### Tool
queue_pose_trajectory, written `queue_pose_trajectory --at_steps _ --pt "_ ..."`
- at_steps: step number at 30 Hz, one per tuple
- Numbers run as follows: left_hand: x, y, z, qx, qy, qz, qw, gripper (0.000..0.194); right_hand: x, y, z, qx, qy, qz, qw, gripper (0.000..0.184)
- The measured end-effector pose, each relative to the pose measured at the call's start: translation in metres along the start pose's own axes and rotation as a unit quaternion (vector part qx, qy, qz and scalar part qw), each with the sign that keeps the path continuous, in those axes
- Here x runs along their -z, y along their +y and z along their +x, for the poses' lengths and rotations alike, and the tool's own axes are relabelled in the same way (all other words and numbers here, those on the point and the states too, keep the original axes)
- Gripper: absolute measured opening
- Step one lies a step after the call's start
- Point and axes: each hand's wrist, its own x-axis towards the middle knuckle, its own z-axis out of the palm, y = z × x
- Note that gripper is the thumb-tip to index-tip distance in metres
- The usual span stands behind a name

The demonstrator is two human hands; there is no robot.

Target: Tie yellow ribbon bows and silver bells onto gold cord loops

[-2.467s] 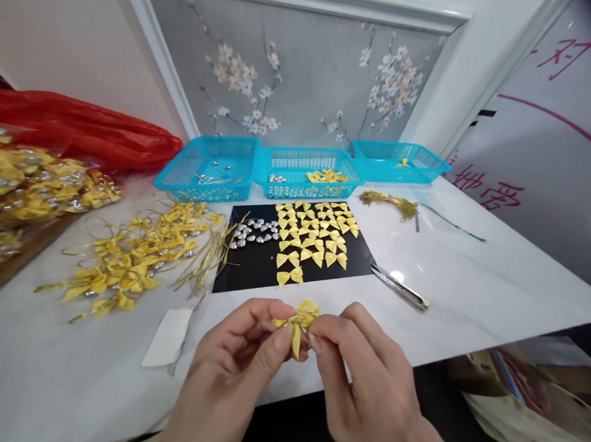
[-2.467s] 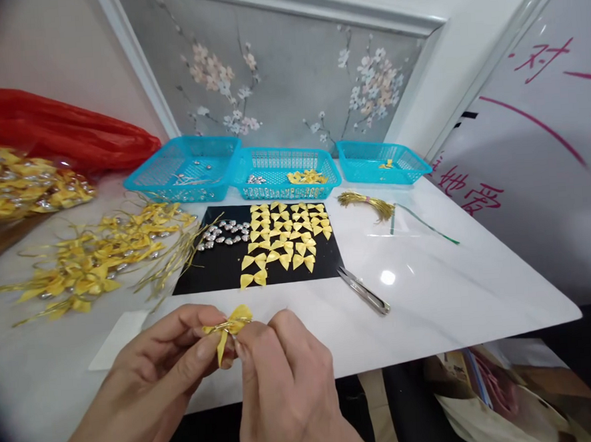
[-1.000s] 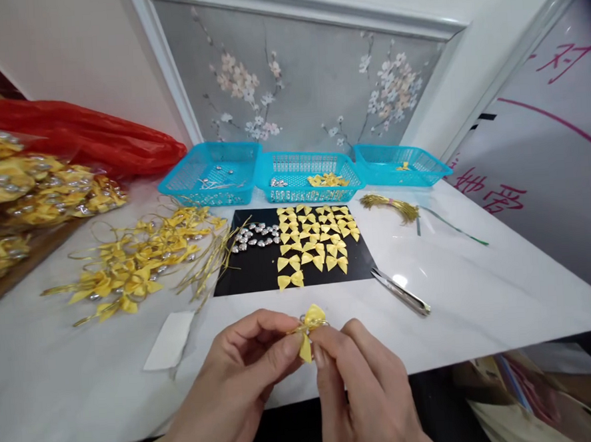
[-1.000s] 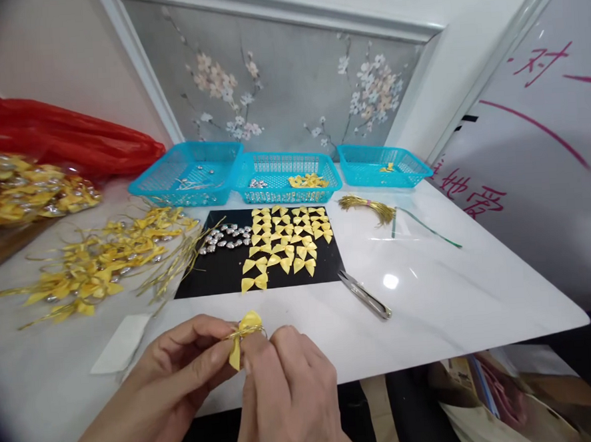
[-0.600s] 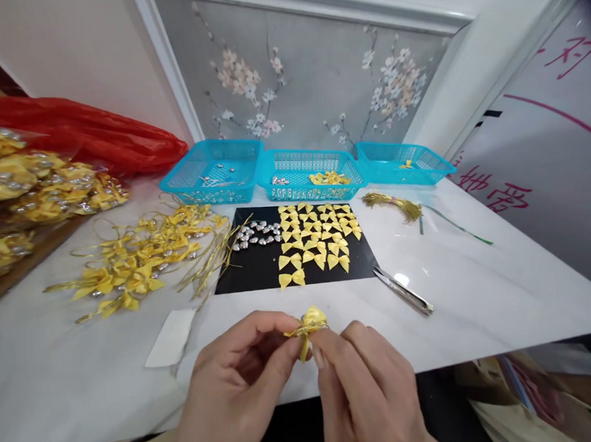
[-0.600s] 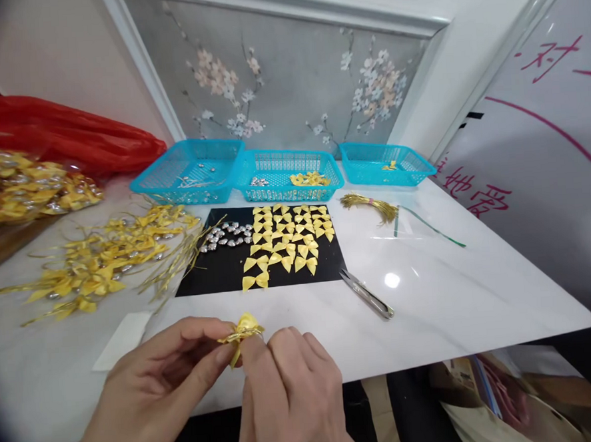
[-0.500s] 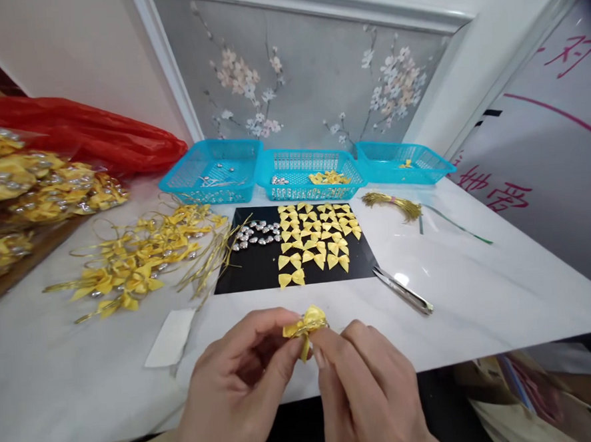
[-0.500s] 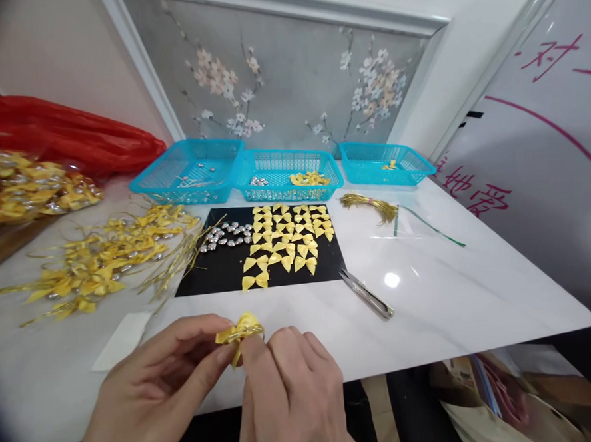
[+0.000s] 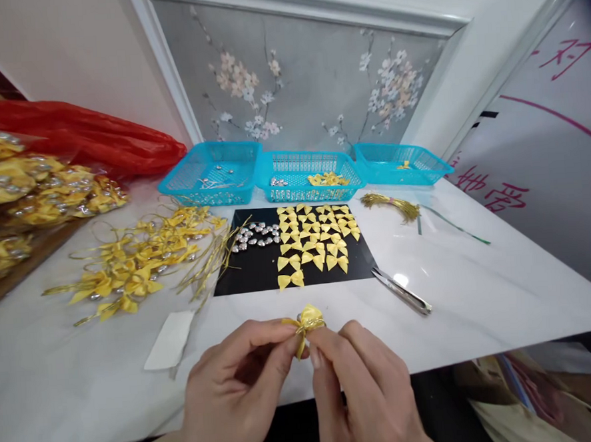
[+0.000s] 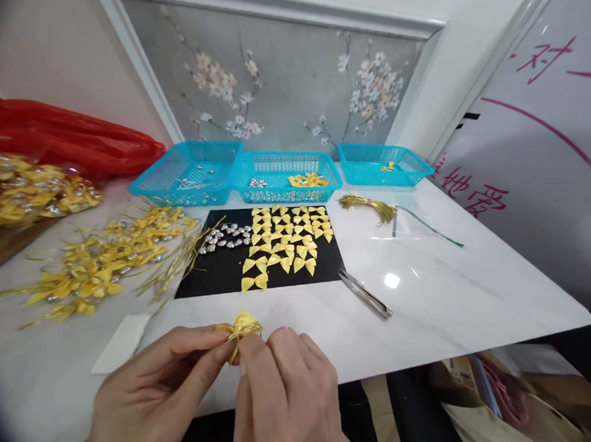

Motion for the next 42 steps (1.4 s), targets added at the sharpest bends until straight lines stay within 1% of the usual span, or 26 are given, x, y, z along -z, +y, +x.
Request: queue_pose_trajectory --at_steps 4,7,9,11,13,15,16,20,24,32,38,42 --pt "0.001 -0.001 0.000 0.041 -0.021 -0.049 0.998 0.023 -0.001 -0.001 0.001 0.011 0.002 -0.012 1.000 0.017" --pt "0.002 0.000 0.003 0.105 -0.040 -0.112 0.987 0.010 0.001 0.000 0.004 0.030 -0.004 -0.026 0.999 0.018" --pt "0.002 0.002 0.006 0.170 -0.049 -0.172 0.969 0.005 0.003 0.001 0.006 0.052 -0.008 -0.029 0.998 0.017" --pt "0.002 0.006 0.009 0.238 -0.060 -0.239 0.940 0.009 0.004 0.001 0.007 0.065 -0.011 -0.024 0.998 0.017" --pt "0.001 0.010 0.011 0.294 -0.063 -0.288 0.909 0.013 0.004 0.001 0.008 0.056 -0.011 -0.015 0.998 0.018" --pt "0.000 0.015 0.012 0.332 -0.055 -0.310 0.889 0.018 0.004 0.002 0.008 0.046 -0.010 -0.011 0.999 0.018" --pt "-0.001 0.017 0.012 0.342 -0.050 -0.314 0.884 0.020 0.004 0.003 0.008 0.049 -0.012 -0.012 0.999 0.018" --pt "-0.003 0.021 0.011 0.352 -0.044 -0.310 0.882 0.023 0.006 0.007 0.009 0.082 -0.024 -0.030 0.996 0.019" --pt "-0.003 0.021 0.011 0.344 -0.050 -0.312 0.884 0.021 0.007 0.009 0.010 0.090 -0.023 -0.048 0.995 0.021" --pt "-0.003 0.020 0.011 0.331 -0.057 -0.330 0.882 0.019 0.007 0.008 0.009 0.080 -0.030 -0.039 0.996 0.024" --pt "-0.003 0.020 0.011 0.358 -0.059 -0.341 0.867 0.023 0.006 0.008 0.009 0.075 -0.026 -0.032 0.996 0.025" --pt "-0.003 0.021 0.011 0.364 -0.052 -0.354 0.860 0.023 0.005 0.009 0.007 0.066 -0.033 -0.027 0.997 0.026"
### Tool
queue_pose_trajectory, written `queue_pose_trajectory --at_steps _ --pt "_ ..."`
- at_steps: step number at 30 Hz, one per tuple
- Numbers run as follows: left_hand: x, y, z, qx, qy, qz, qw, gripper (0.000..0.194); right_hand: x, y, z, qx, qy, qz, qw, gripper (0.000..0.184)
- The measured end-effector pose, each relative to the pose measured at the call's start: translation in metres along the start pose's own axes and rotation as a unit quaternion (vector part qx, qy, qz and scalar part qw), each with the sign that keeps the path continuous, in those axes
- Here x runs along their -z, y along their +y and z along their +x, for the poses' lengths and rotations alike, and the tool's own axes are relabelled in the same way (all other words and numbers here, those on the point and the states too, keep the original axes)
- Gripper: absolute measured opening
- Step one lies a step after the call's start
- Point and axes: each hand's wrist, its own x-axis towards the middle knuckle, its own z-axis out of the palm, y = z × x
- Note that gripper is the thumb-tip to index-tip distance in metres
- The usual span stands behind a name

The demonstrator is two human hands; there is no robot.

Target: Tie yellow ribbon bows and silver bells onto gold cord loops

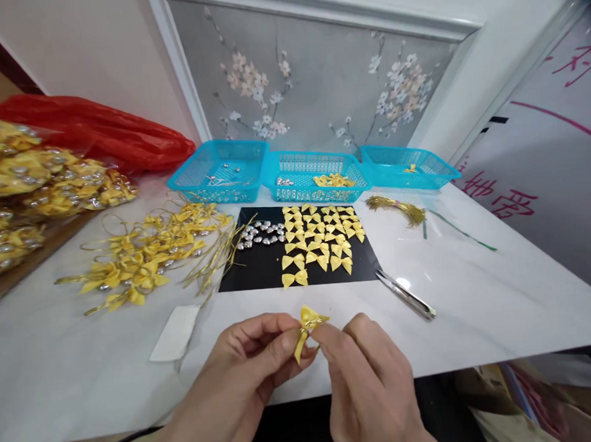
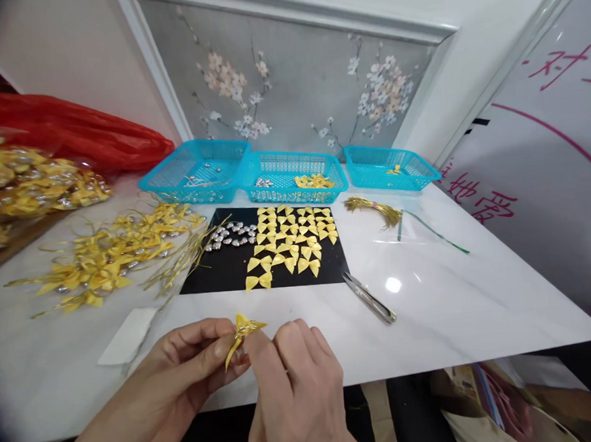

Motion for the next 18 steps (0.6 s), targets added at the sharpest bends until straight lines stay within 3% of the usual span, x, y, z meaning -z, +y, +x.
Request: queue_pose_trajectory --at_steps 7,18 --pt "0.005 -0.001 0.000 -0.002 -0.003 0.001 1.000 0.022 -0.002 0.005 -0.006 -0.034 -0.008 0.026 0.999 0.027" --pt "0.013 -0.003 0.003 0.060 -0.060 -0.027 0.996 0.017 -0.002 0.004 -0.009 -0.074 -0.019 0.113 0.991 0.024"
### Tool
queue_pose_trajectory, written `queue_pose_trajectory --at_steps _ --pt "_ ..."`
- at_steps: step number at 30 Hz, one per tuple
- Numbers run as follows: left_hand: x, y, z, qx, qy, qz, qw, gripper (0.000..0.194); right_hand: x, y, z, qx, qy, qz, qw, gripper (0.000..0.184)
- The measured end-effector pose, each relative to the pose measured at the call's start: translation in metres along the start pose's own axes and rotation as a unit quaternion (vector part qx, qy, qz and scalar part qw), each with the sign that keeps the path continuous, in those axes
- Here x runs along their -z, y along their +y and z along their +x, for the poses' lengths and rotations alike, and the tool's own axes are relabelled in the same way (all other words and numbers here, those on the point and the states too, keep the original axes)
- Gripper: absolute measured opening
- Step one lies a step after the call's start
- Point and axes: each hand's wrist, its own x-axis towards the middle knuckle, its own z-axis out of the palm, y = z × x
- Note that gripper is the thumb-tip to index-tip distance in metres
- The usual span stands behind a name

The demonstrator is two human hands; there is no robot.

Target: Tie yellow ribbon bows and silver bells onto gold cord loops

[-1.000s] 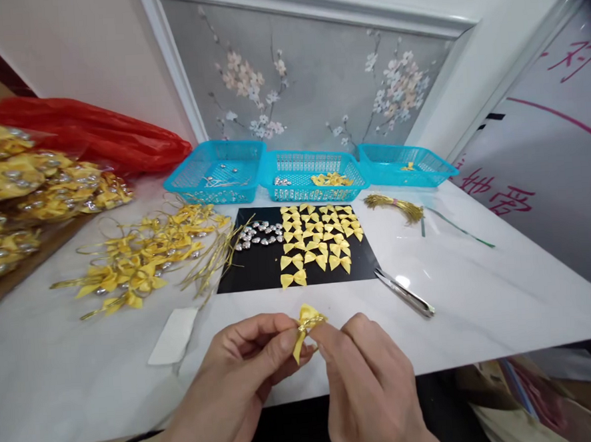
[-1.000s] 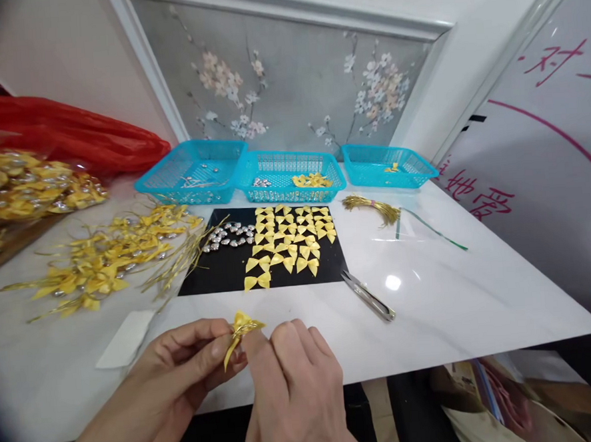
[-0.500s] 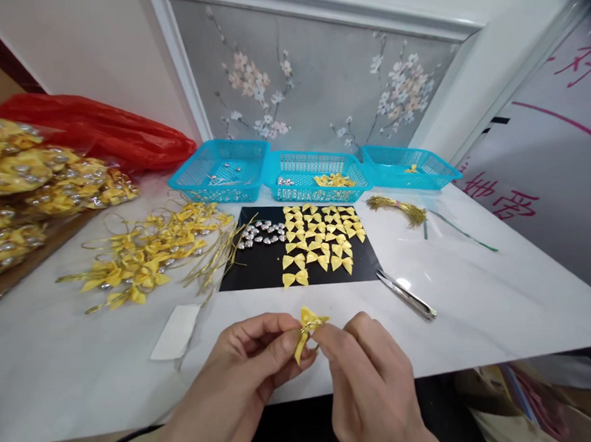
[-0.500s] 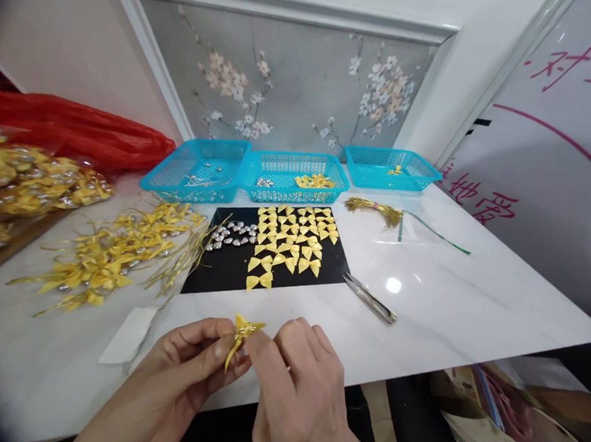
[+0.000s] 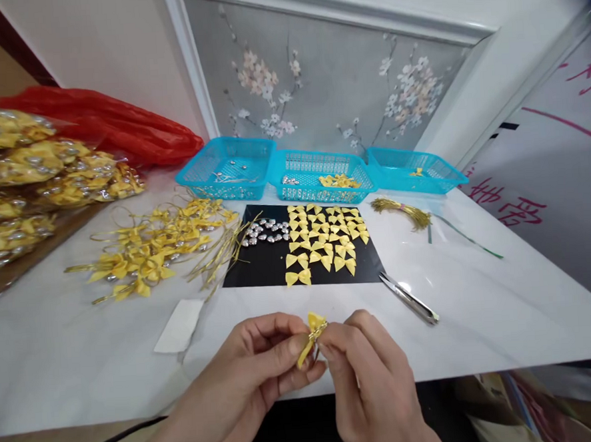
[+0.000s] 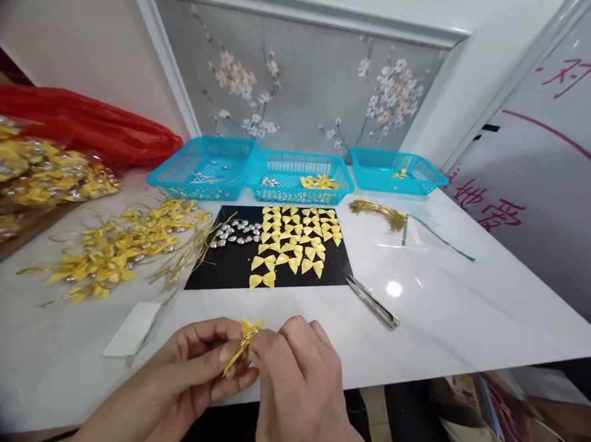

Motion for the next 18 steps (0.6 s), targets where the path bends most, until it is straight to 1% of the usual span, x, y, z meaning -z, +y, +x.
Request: queue_pose_trajectory --at_steps 2,5,8,11,13,15,18 --pt "-0.0017 0.0002 -0.0019 -0.012 0.000 0.019 1.000 0.014 0.0015 0.0008 0.0002 -0.009 -0.009 0.001 1.000 0.023" --pt "-0.0042 0.0005 -0.0049 -0.055 0.011 0.083 0.995 0.011 0.0049 0.0026 0.0021 -0.022 -0.030 0.026 0.999 0.020" --pt "-0.0046 0.0001 -0.0056 -0.124 0.031 0.175 0.976 0.011 0.0066 0.0037 0.0040 -0.021 -0.031 0.066 0.997 0.020" --pt "-0.0034 -0.0009 -0.0042 -0.167 0.047 0.241 0.955 0.010 0.0038 0.0020 0.0029 -0.077 -0.005 0.076 0.994 0.017" --pt "-0.0032 -0.0011 -0.0034 -0.163 0.043 0.253 0.953 0.011 0.0010 -0.0006 0.0011 -0.117 0.019 0.081 0.990 0.013" --pt "-0.0044 -0.0004 -0.0033 -0.147 0.038 0.239 0.959 0.012 0.0001 -0.0030 0.0001 -0.138 0.029 0.105 0.984 0.011" --pt "-0.0076 0.0022 -0.0035 -0.119 0.040 0.187 0.974 0.014 0.0051 -0.0043 0.0014 -0.145 0.006 0.120 0.982 0.013"
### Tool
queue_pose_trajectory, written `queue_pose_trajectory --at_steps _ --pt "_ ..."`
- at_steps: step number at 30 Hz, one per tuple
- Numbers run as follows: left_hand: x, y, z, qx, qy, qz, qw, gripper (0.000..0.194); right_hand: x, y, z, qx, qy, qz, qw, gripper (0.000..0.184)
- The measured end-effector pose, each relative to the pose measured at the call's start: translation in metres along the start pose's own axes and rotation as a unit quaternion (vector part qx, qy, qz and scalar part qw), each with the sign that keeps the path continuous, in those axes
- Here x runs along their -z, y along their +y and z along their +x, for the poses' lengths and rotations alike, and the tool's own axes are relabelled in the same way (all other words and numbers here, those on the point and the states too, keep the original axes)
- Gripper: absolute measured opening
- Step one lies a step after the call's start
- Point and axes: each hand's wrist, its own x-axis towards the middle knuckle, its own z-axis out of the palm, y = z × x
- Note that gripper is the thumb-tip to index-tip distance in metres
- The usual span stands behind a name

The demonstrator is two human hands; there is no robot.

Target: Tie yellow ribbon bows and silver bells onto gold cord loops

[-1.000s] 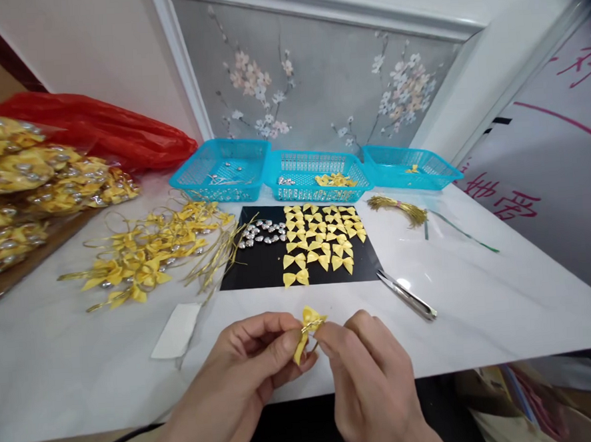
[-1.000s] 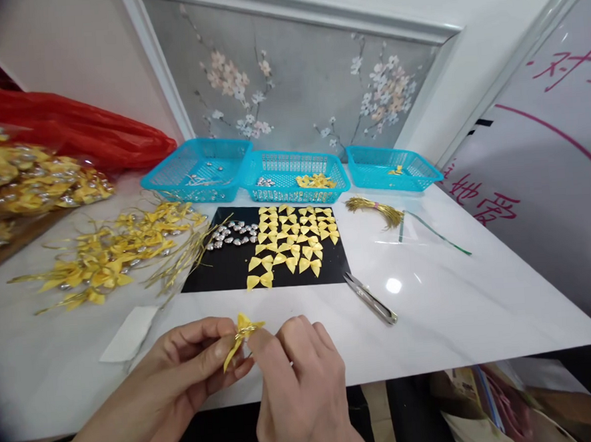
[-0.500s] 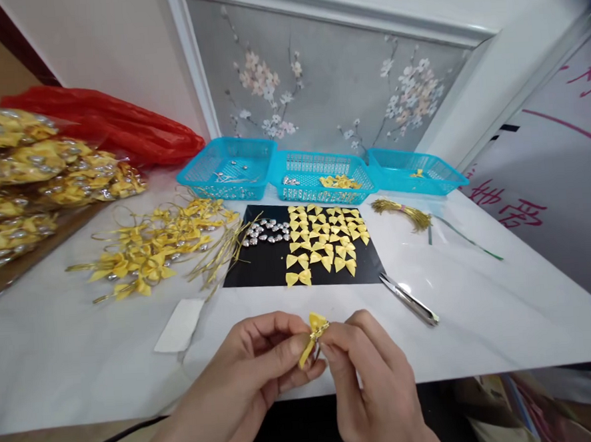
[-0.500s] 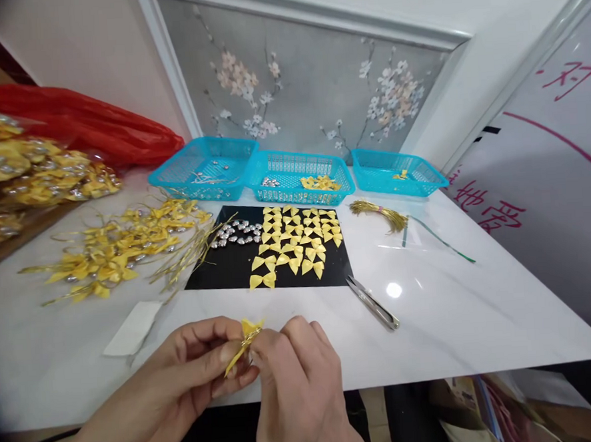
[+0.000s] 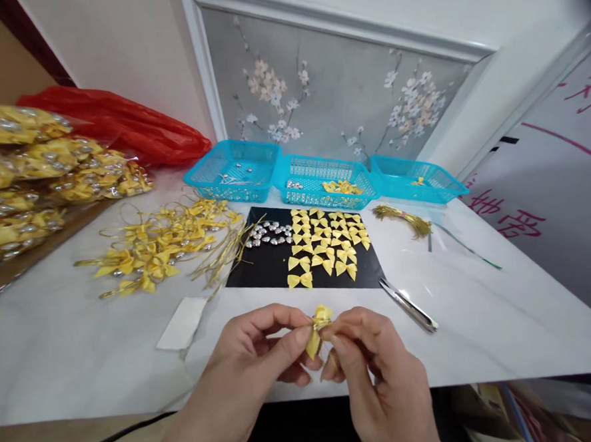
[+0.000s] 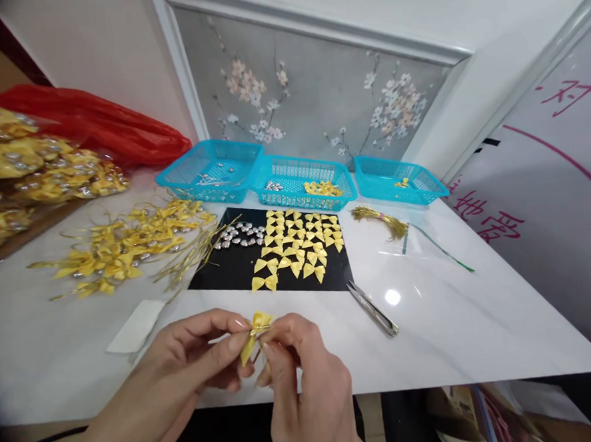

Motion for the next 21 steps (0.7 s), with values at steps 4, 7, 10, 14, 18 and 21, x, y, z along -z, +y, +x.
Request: queue_pose_trajectory --at_steps 4,7,10,14,18,21 --pt "-0.002 0.004 0.001 0.008 0.005 -0.048 0.999 0.018 0.012 -0.002 0.004 0.067 -0.012 -0.081 0.994 0.022" --pt "-0.003 0.005 0.002 0.012 0.014 -0.070 0.997 0.021 0.015 -0.003 0.004 0.140 -0.003 -0.135 0.981 0.024" --pt "-0.004 0.005 0.001 0.015 0.015 -0.087 0.996 0.023 0.012 -0.002 0.003 0.202 -0.007 -0.192 0.960 0.027" --pt "-0.003 0.004 -0.001 0.012 0.025 -0.071 0.997 0.022 0.009 0.002 0.005 0.243 0.003 -0.215 0.946 0.025" --pt "0.002 0.003 0.000 -0.005 0.039 -0.044 0.998 0.013 0.012 0.005 0.007 0.203 -0.034 -0.153 0.967 0.027" --pt "0.003 0.002 0.001 0.004 0.032 -0.046 0.998 0.010 0.016 0.004 0.007 0.193 -0.056 -0.146 0.969 0.029"
